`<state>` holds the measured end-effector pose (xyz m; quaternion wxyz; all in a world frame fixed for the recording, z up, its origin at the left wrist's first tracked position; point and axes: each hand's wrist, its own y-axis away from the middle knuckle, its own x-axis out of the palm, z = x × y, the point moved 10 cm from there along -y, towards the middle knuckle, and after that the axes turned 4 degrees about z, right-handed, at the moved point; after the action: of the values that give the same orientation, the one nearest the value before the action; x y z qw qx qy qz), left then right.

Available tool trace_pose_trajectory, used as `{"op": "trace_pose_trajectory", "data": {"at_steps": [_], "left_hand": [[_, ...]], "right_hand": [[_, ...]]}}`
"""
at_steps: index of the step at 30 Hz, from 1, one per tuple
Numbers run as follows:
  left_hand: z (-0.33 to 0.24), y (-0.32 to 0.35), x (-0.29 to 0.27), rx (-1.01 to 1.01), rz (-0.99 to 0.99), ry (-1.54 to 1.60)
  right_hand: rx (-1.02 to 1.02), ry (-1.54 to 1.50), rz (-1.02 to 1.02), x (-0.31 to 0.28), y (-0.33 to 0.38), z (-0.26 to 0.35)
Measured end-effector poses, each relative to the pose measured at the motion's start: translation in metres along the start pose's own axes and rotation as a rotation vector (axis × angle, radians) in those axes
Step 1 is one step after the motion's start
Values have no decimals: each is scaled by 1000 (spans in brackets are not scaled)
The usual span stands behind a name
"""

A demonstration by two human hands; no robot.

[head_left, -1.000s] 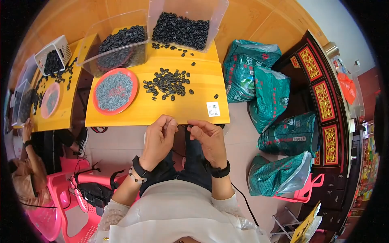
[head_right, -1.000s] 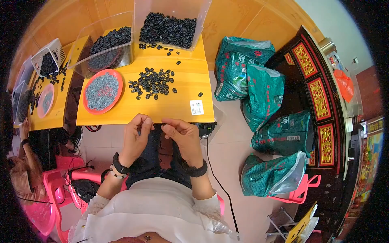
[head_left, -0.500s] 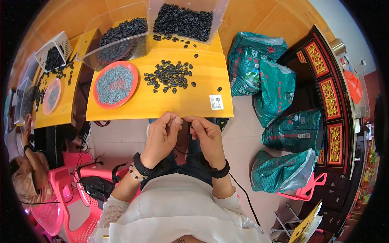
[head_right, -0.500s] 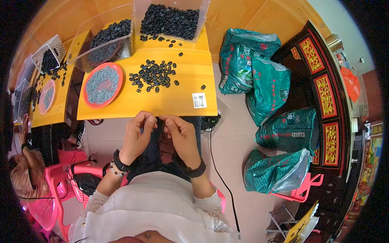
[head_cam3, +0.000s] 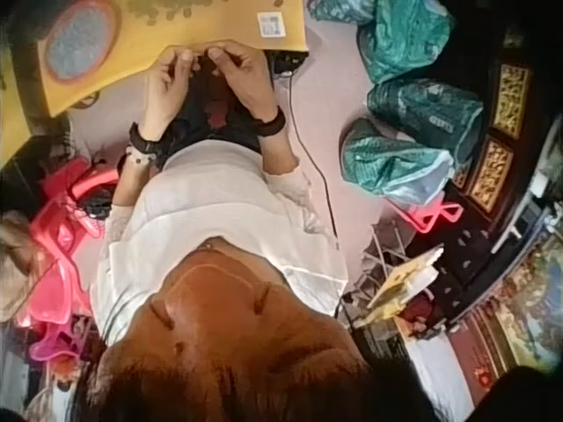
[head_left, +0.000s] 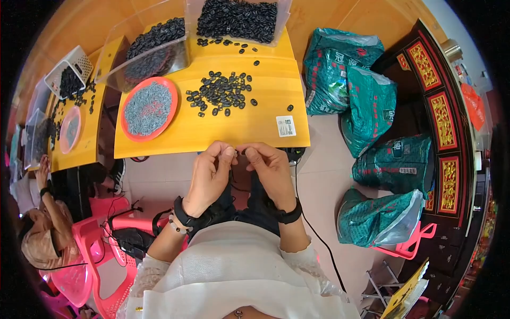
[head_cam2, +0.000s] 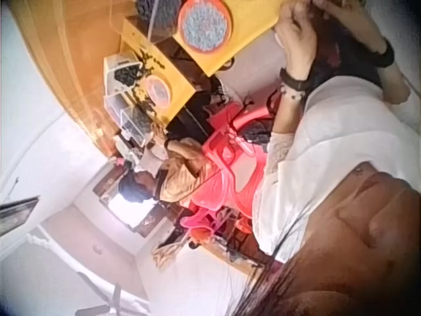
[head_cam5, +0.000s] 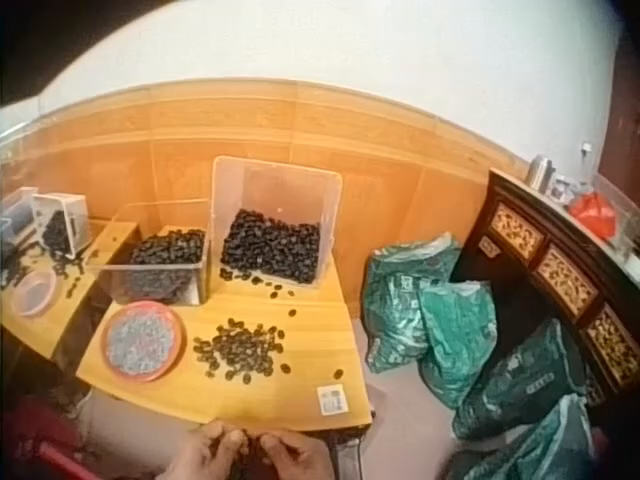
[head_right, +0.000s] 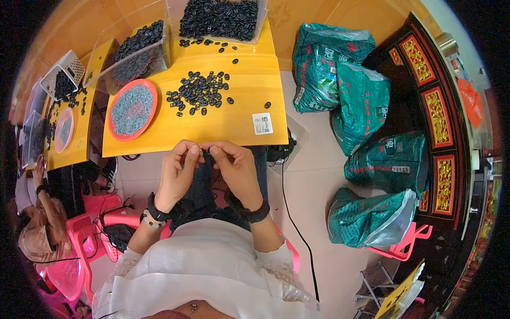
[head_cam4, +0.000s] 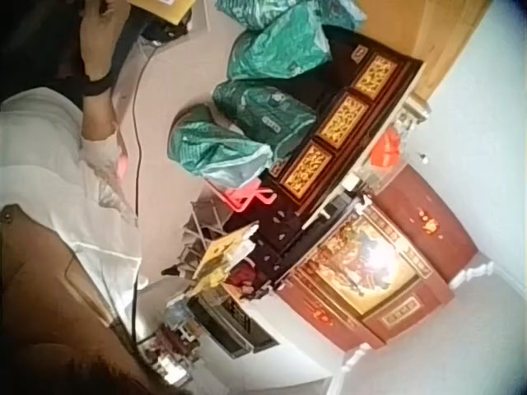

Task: Manually inspecting and sorting small black components on a workbench.

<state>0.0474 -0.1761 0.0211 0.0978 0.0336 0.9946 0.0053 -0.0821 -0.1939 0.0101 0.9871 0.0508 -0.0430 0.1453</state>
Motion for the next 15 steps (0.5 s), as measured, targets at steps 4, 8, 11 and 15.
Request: {"op": "trace_pose_trajectory", "data": {"at_steps": [4, 8, 11, 15], "left_hand": [[4, -4, 3, -32, 8, 24], [2, -7, 6, -14, 7, 37], [0, -8, 7, -13, 17, -1], [0, -8, 8, -25, 6, -28]], "right_hand": [[41, -28, -59, -8, -1, -8], [80, -193, -125, -15, -1, -16], [77, -198, -134, -17, -1, -15], [45, -159, -171, -18, 1, -8]]}}
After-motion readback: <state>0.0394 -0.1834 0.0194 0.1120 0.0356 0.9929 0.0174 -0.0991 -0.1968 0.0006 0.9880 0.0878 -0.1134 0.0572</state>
